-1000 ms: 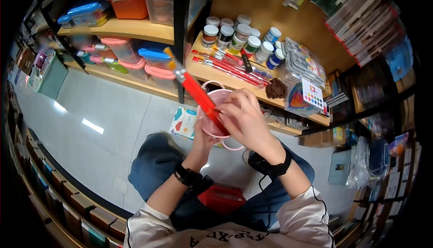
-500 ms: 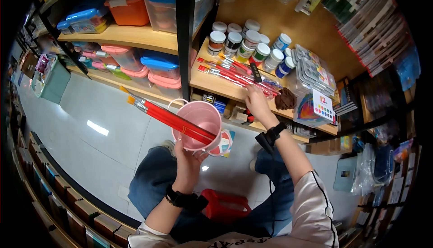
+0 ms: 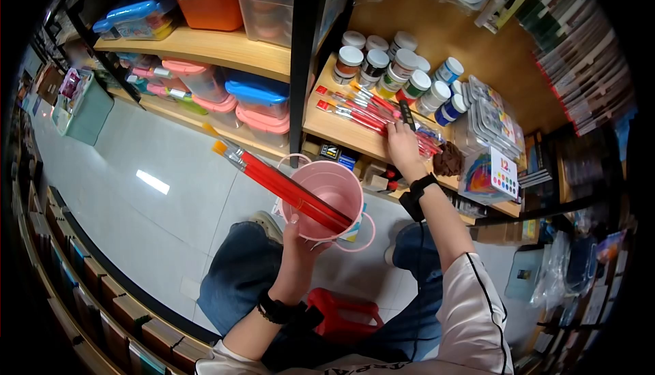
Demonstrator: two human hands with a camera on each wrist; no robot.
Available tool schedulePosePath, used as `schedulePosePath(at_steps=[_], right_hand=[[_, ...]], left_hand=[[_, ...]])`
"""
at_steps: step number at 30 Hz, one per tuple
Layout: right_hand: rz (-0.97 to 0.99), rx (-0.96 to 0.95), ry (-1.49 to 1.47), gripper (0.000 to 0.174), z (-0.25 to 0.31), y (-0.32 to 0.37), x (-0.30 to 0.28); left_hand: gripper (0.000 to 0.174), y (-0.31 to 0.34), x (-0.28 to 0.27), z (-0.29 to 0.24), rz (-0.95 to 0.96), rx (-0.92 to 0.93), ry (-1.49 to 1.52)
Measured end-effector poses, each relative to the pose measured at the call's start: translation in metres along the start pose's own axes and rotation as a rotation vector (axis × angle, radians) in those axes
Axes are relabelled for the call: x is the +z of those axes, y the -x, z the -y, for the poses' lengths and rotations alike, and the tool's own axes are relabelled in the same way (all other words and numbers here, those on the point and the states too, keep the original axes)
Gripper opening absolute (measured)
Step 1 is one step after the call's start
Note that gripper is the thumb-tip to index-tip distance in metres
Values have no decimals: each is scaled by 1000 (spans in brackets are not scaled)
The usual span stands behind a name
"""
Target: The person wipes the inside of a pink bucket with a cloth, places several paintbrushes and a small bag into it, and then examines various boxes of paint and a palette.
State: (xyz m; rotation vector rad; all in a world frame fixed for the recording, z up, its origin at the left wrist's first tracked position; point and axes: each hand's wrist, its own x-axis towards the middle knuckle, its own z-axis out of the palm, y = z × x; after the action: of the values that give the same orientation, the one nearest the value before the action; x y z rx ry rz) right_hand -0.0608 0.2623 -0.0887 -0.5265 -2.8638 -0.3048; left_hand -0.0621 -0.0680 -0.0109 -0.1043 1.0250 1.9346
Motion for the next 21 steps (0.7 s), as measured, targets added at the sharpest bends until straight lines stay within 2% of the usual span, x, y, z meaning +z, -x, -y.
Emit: schedulePosePath(at_steps=[2, 5, 7, 10, 13, 15, 19, 21], right_hand=[[-19, 46, 25, 19, 3, 1, -1], [-68, 28, 50, 18, 1, 2, 6], [-24, 43, 41, 20, 2, 2, 5], [-120, 48, 13, 25, 4, 2, 9], [-82, 102, -29, 26, 4, 2, 11], [-36, 124, 9, 18, 5, -1, 11], [5, 165, -40, 18, 3, -6, 13], [-33, 79, -61, 29, 0, -5, 13]], left_hand=[[65, -1, -3, 2, 39, -3, 0], [65, -3, -5, 3, 7, -24, -26], [64, -3, -7, 6, -48, -29, -25], [67, -4, -7, 6, -78, -28, -81], [68, -4, -7, 7, -62, -57, -51], [69, -3, -5, 7, -46, -56, -64], [70, -3, -7, 11, -42, -58, -88], [69, -3, -4, 9, -48, -63, -85]])
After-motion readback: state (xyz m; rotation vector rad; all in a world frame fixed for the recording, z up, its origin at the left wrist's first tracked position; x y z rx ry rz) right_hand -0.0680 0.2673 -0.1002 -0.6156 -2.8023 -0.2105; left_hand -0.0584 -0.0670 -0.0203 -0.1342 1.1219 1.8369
